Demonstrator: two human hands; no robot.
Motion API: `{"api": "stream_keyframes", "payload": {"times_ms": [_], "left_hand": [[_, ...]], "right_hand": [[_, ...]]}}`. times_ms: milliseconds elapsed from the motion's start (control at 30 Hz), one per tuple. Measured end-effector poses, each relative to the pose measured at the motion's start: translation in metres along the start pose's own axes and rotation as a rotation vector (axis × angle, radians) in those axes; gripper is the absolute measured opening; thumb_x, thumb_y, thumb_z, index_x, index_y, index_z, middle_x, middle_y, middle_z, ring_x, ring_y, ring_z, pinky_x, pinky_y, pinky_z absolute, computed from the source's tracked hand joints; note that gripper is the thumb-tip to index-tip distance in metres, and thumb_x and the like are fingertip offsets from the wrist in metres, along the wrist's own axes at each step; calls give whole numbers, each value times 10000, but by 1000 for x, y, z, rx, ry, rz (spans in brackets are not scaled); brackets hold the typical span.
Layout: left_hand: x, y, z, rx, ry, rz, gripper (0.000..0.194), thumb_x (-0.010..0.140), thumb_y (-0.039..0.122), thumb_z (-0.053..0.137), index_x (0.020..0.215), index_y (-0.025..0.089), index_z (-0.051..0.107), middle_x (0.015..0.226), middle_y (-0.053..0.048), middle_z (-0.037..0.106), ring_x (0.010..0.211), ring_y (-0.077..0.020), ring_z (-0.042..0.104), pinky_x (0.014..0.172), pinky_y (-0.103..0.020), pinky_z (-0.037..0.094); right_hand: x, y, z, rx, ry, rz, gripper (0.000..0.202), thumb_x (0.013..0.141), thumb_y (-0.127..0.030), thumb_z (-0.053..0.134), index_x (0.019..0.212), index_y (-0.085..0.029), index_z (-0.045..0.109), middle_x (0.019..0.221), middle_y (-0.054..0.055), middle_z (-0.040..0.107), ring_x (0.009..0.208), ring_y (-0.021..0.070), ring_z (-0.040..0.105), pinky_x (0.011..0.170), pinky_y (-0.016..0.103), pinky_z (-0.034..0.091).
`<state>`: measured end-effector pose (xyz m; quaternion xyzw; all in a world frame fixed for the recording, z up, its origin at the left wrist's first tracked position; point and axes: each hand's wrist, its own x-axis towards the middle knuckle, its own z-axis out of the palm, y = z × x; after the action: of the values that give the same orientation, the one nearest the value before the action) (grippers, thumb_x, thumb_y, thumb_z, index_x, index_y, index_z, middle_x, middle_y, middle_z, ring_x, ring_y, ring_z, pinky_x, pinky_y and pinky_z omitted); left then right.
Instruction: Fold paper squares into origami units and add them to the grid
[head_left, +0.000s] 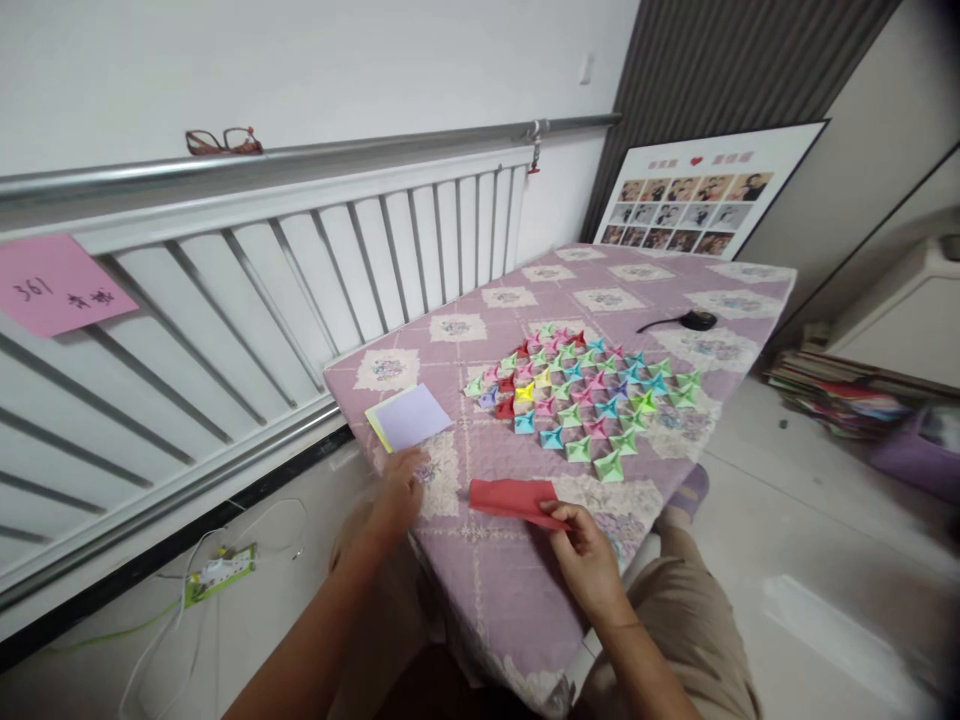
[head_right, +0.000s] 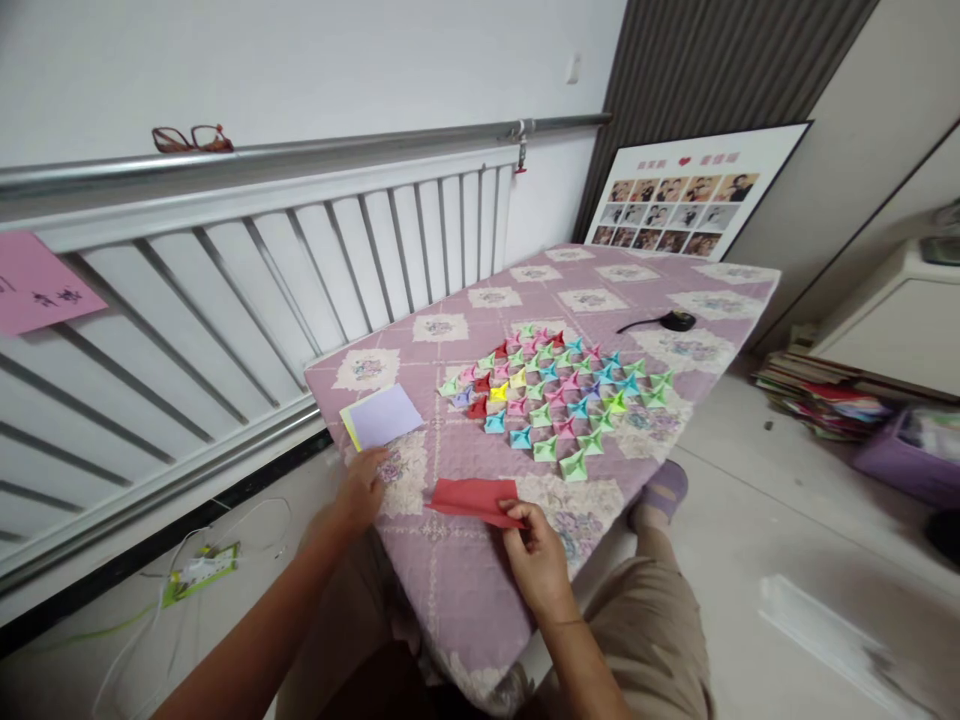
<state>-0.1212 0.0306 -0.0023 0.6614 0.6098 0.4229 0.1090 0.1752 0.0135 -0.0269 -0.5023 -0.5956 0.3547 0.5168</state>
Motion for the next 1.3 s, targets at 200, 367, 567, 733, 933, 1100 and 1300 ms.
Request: {"api": "stream_keyframes", "payload": {"times_ms": [200, 367, 567, 733, 933, 1100, 1300], "left_hand": [[-48, 52, 41, -113, -227, 11, 521, 679, 57, 505, 1173, 204, 577, 1205, -78, 579, 1162, -218, 495, 1048, -423, 364], [-58, 56, 48, -113, -242, -2, 374, 643, 31, 467, 882, 220, 685, 1021, -39, 666, 998, -201, 568, 958, -399, 400], [-78, 56, 39, -33, -328, 64, 452, 579, 44, 466, 917, 240, 693, 1011, -35, 684, 1029, -231, 550, 1005, -451, 322], [-87, 62, 34, -2, -320, 16, 453, 587, 55, 474, 950, 236, 675, 973, -39, 678, 1012, -233, 555, 1024, -453, 307], [-81, 66, 40, 45, -165, -158, 472, 748, 155, 533, 1217, 200, 552, 1019, -79, 650, 1027, -248, 562, 1037, -468, 303], [-75, 66, 44, 85, -159, -214, 647, 779, 197, 562, 1394, 190, 362, 963, -66, 636, 983, -249, 581, 1019, -479, 323], [-76, 79, 39, 196, -159, -42, 570, 806, 168, 538, 1362, 204, 417, 1337, -135, 480, 1272, -299, 396, 1069, -501, 285]], "right_hand": [[-4, 1, 0, -64, -95, -63, 50, 790, -244, 517, 831, -228, 495, 1012, 73, 662, 990, 206, 623, 859, 368, 490], [-13, -6, -4, -219, -206, -214, 193, 733, -151, 524, 911, -226, 538, 1029, 62, 657, 986, 206, 619, 870, 365, 483], [-29, -5, -17, -398, -277, -361, 383, 667, -96, 557, 1014, -245, 618, 1071, 50, 674, 1075, 246, 578, 937, 431, 437], [-38, -2, -23, -440, -276, -360, 309, 699, -134, 571, 975, -254, 637, 1052, 43, 682, 1080, 257, 575, 944, 461, 420], [-35, -9, -12, -521, -113, -199, 171, 853, -338, 535, 953, -239, 633, 957, 67, 676, 939, 248, 603, 840, 404, 459], [-23, -9, 1, -709, -23, -92, 319, 848, -405, 517, 1065, -189, 607, 760, 61, 646, 723, 237, 601, 691, 365, 459], [-17, -7, 4, -772, -26, -62, 444, 810, -397, 555, 1185, -161, 569, 861, 100, 683, 780, 263, 633, 729, 384, 463]]}}
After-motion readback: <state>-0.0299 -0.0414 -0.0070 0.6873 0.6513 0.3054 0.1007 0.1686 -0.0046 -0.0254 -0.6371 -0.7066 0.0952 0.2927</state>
